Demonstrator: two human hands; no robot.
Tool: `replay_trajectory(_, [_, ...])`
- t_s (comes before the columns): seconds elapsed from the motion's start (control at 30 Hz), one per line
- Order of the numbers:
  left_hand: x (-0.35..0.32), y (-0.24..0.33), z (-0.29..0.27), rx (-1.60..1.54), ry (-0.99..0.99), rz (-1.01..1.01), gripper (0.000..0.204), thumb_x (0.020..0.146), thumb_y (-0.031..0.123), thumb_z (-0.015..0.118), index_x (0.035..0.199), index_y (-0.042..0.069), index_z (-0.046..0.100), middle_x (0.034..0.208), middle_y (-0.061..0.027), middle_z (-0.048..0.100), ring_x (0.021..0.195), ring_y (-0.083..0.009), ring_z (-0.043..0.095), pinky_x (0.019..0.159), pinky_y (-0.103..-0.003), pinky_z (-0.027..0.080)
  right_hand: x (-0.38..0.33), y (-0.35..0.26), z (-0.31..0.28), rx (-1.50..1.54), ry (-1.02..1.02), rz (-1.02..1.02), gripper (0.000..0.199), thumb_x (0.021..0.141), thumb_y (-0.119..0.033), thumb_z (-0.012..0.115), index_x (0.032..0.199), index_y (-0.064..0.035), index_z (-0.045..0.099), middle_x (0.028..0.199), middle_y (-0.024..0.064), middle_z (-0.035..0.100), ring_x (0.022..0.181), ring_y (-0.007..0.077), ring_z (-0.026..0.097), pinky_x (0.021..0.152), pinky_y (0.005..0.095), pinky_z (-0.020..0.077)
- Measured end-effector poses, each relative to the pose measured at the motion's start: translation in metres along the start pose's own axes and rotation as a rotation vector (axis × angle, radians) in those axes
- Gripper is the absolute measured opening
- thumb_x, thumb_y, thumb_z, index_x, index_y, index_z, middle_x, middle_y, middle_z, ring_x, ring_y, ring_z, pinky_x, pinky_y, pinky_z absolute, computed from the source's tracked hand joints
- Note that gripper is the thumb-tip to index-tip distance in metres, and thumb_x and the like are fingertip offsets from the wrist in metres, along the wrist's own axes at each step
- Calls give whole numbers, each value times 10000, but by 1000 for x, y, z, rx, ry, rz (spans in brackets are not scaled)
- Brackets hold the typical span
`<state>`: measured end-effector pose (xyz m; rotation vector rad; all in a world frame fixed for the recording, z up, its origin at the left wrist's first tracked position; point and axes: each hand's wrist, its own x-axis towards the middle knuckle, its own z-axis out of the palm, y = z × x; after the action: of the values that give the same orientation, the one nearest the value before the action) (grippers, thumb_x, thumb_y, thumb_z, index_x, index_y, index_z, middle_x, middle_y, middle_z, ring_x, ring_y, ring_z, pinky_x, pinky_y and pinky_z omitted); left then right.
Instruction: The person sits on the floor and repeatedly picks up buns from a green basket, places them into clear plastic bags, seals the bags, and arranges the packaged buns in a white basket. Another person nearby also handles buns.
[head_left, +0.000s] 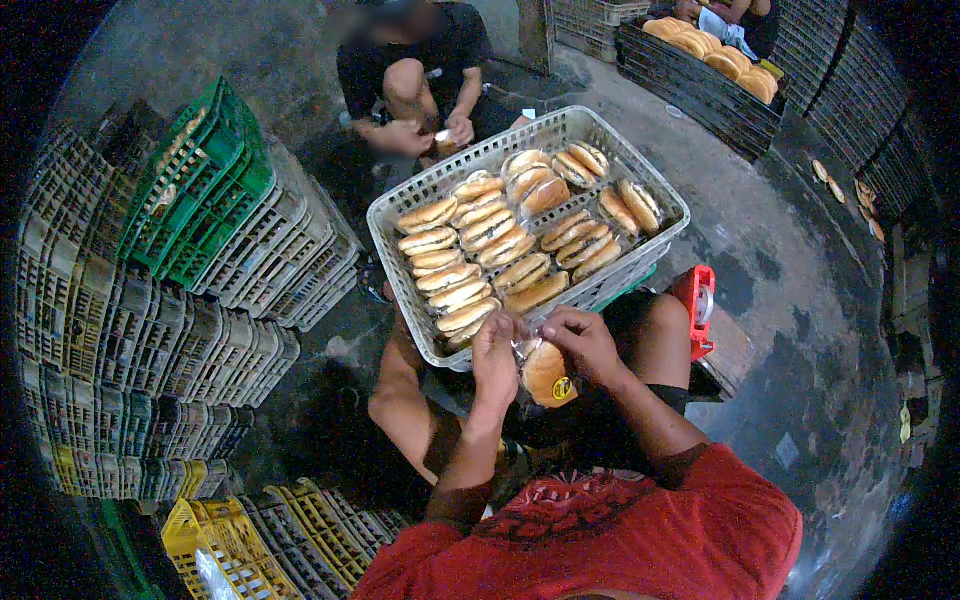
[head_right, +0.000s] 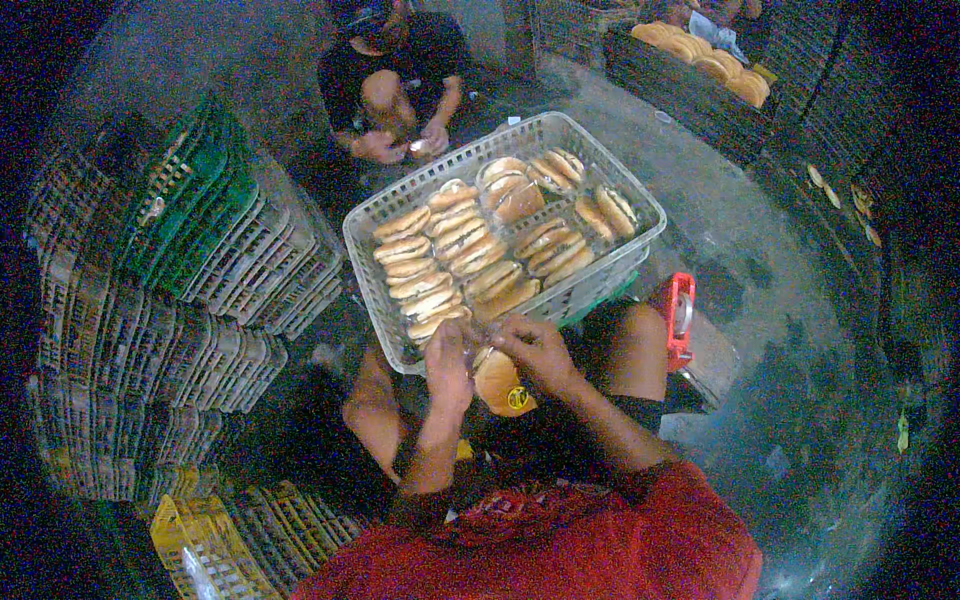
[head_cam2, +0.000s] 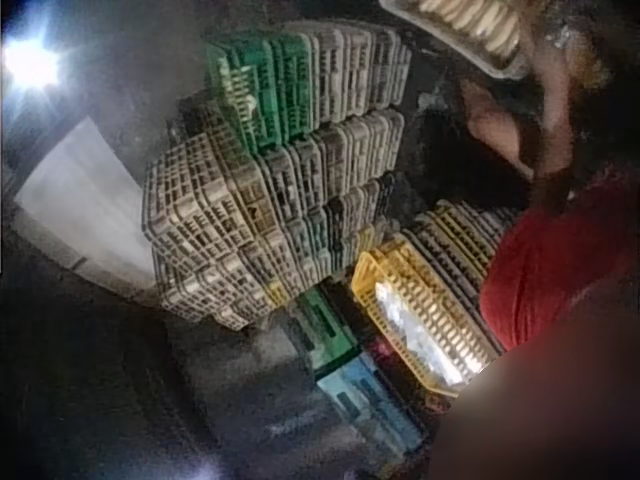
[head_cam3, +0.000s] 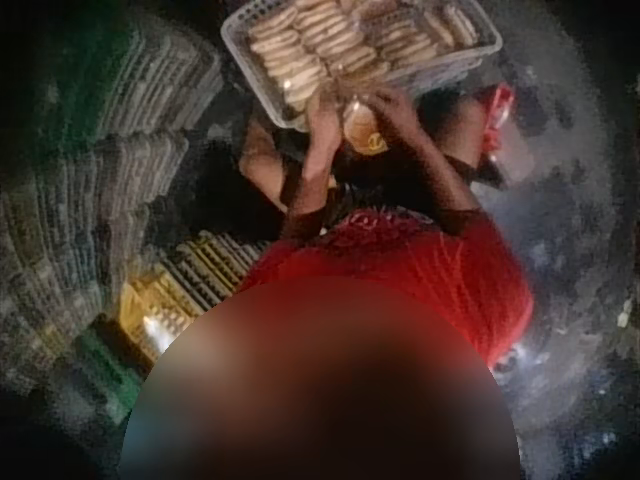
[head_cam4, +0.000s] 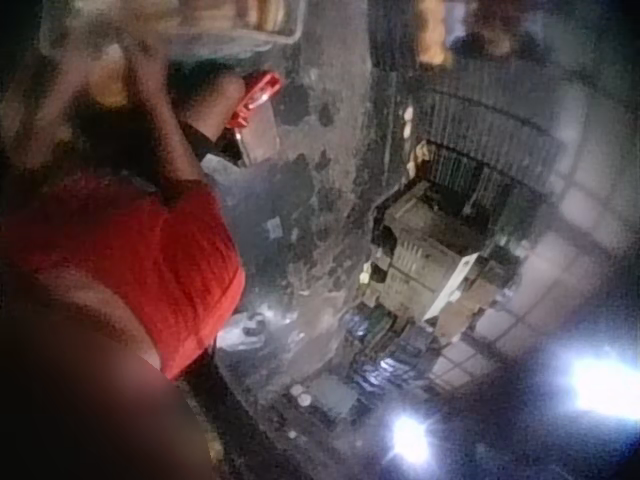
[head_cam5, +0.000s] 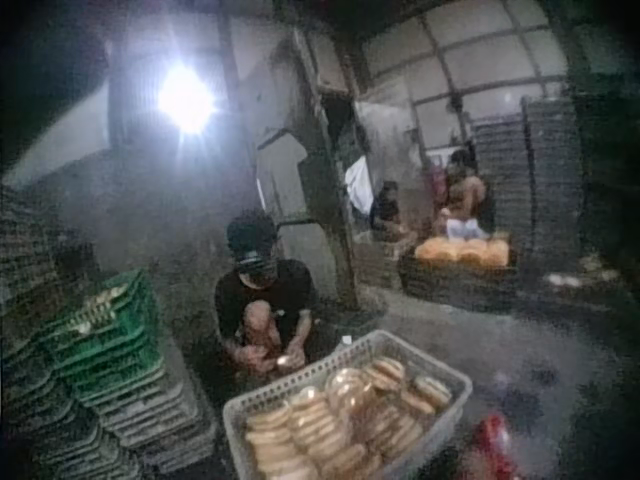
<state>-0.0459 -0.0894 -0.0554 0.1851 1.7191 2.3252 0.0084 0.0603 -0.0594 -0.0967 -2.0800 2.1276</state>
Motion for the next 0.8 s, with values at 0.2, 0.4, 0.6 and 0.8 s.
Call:
replay_trajectory(0.2, [0,-9,22,186,61,-28,115,944,56,594,1044,8,629,937,-39,600,845,-143,577,763,-275,472,-1,10,-6,-40,136,99,225,914,-182,648,785,2,652,755,-6,580,672,78,506,609,241,404])
replay_trajectory(0.4, [-6,4,27,508,-54,244,129,907,33,628,1017,-32,646,946,-104,652,875,-156,605,811,-313,478,4,10,-11,97,319,14,154,860,-135,700,926,-45,594,900,32,634,727,110,556,651,293,486])
replay_trajectory(0.6, [-8,-1,41,294,122,263,284,886,22,663,1160,19,587,991,-95,639,893,-160,603,850,-316,481,-1,0,-12,-85,210,-91,76,870,-54,645,918,-8,609,999,77,625,953,163,589,870,295,457])
replay_trajectory(0.8, [-10,-6,39,476,58,379,188,875,43,645,1055,2,605,962,-76,606,941,-180,573,868,-327,474,0,-7,-20,-268,249,-266,124,846,-123,679,908,-18,656,914,74,596,930,207,583,860,324,463])
